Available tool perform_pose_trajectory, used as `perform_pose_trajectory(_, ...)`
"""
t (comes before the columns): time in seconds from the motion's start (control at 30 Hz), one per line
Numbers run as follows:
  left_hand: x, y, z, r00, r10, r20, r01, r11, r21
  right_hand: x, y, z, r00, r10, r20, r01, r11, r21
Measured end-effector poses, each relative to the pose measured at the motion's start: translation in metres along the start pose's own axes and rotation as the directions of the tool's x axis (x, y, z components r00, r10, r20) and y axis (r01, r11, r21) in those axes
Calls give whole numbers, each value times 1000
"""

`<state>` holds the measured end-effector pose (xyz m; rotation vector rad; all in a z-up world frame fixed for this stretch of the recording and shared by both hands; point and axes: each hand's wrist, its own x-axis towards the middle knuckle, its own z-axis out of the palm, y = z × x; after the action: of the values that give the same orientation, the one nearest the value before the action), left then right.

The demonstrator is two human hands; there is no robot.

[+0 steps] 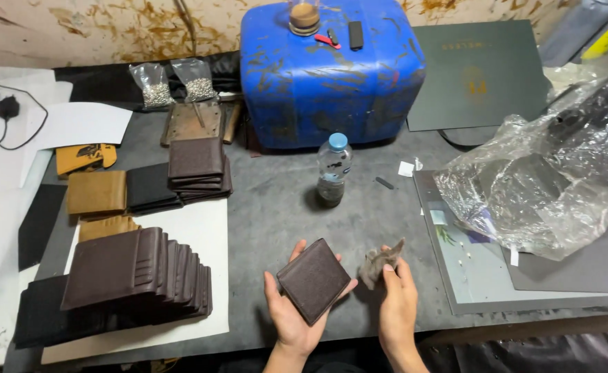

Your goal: Inspecting and cleaning leather wallets using a cloth and stacking them on a workbench.

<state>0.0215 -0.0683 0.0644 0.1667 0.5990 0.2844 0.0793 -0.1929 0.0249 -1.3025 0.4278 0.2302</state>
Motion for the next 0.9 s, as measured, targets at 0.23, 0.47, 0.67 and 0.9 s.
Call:
perform_pose_trajectory(0.23, 32, -7, -48, 998, 32, 45, -27, 995, -97, -48, 57, 13, 396, -500, 770, 911, 320, -261)
perform_pose_trajectory(0.47, 23, -7, -65, 972, -113, 207, 126, 991, -52, -30, 51, 14, 203, -353, 913, 979, 78, -188)
perform_pose_trajectory(0.67, 16, 17, -53, 992, -126, -31, 127, 991, 49, -45, 19, 9, -18, -258, 966, 964, 251, 85)
perform_pose_trajectory(0.9, 8, 6, -44, 999, -46, 14, 40, 960, 277, -47, 15, 24, 80, -172, 982, 985, 165, -51)
